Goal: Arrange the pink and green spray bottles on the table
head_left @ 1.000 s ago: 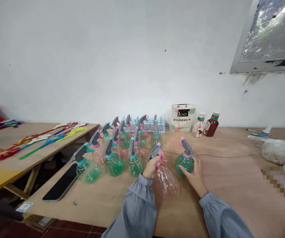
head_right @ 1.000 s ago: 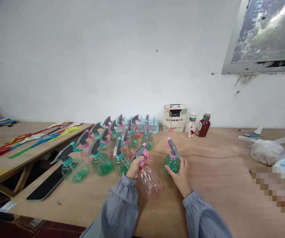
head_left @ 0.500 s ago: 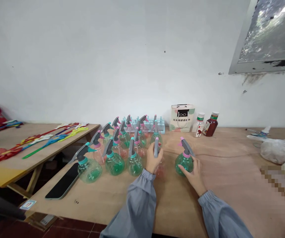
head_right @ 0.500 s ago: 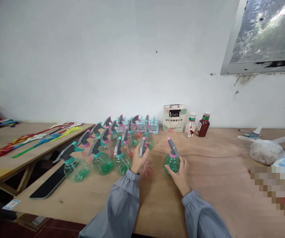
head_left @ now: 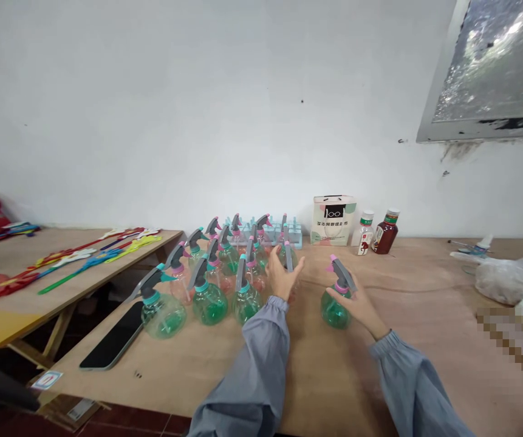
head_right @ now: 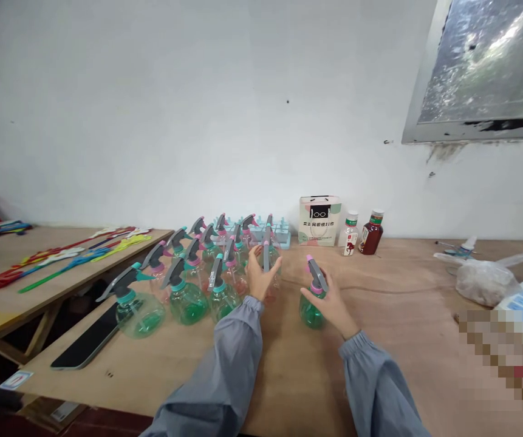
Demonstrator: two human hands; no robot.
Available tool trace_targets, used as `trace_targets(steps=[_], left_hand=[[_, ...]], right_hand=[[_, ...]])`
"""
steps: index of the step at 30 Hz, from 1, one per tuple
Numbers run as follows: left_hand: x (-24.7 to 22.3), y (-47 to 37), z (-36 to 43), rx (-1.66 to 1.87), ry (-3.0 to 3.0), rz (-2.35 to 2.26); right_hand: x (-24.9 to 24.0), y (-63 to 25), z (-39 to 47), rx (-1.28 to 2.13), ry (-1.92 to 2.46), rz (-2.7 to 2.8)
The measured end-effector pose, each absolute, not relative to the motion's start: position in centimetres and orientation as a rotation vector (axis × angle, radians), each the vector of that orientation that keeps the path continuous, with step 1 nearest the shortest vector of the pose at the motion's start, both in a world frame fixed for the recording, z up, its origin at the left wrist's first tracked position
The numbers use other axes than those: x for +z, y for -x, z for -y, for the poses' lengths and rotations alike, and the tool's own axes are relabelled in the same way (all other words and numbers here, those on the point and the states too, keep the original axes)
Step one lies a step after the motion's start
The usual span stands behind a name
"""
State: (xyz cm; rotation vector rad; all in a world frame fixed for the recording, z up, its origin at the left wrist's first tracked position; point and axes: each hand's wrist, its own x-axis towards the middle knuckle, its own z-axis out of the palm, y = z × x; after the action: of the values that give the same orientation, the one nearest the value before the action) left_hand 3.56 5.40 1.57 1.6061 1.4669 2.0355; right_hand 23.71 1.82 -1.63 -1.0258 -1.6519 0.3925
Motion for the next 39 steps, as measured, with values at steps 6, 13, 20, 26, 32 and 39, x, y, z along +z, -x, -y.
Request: trace_targets(steps=[6, 13, 20, 26, 32, 39], left_hand=[[-0.3, -3.2, -3.7, 1.967, -1.646, -1.664], [-3.0, -2.8, -3.9, 1.907, -1.632, -1.478], [-3.8, -3.0, -5.9, 1.885, -1.582, -1.439], [-5.4, -3.0, -4.8, 1.962, -1.615, -1.597], [-7.7, -2.7, -3.2, 1.827, -1.733, -1.688], [-9.1, -2.1, -4.3, 1.672, -1.79, -1.733]], right_hand=[[0.1, -22.9, -3.0, 0.592, 1.03, 1.716], [-0.5, -23.3, -4.1, 0.731, 0.969, 1.703], [-0.6, -22.9, -4.5, 0.673, 0.96, 1.683], [-2.2, -23.0, -4.8, 0.725, 1.072, 1.383], [0.2, -21.4, -2.7, 1.242, 0.637, 1.259], [0.1, -19.3, -0.7, 1.379, 0.489, 1.271]])
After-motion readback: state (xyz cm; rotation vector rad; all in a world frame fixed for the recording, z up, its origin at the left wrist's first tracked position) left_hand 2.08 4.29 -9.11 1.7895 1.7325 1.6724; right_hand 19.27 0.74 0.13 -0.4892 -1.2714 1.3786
